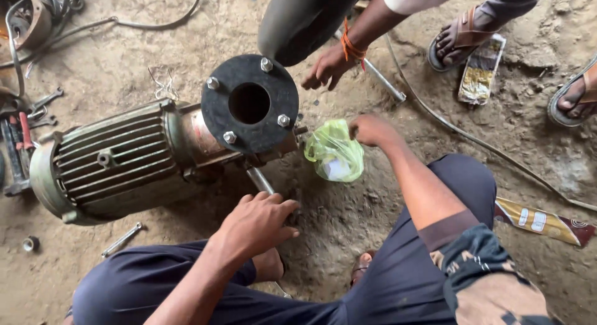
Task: The person sits on the ground assembling an electric water pump. They pick up bolts, thread them into the pump's mounting flange by hand, then use a spanner to tighten the bolts while steadying the pump with the other hand, with another person assisting by holding the pump.
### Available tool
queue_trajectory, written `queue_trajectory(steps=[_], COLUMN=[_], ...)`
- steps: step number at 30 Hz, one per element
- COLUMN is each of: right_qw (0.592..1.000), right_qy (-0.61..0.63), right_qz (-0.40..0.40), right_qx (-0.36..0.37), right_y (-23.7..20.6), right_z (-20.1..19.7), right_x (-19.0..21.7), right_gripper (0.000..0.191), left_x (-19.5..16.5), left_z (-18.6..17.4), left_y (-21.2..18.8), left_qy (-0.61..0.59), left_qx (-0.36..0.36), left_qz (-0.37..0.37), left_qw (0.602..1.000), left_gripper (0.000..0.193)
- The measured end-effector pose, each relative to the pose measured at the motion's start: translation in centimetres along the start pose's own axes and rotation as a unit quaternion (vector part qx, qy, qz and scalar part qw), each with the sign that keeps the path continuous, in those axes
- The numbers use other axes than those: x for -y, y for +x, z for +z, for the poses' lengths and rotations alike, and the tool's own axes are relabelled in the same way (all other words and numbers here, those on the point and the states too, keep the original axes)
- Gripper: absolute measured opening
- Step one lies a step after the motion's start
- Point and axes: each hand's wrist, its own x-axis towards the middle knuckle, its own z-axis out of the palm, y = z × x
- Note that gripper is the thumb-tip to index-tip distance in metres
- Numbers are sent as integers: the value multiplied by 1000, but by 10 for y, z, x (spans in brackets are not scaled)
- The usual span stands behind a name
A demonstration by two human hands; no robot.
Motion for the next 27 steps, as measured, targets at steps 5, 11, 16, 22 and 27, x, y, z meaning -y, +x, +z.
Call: queue_trajectory(steps=[5, 11, 16, 22, 27], right_qw=[985, 986, 958, 980, 983], right_qy=[-114, -73, -13, 130, 22], right_qz=[-72, -111, -28, -105, -67], right_qx=[103, -96, -285, 104, 170], right_y=[-4, -3, -25, -9, -1], right_z=[39, -12, -21, 8, 35], right_x=[48, 34, 25, 45, 68], right_gripper=[56, 50, 32, 30, 29], left_x=[-7, 14, -19, -74, -88], left_z=[49, 119, 186, 202, 122], left_y=[44, 169, 238, 173, 106], left_qy=[-8, -98, -70, 80, 152], left_qx=[-102, -148, -14, 159, 112], left_qz=[68, 15, 20, 69, 125], left_qw=[992, 984, 997, 982, 974], left_gripper=[63, 92, 95, 72, 62])
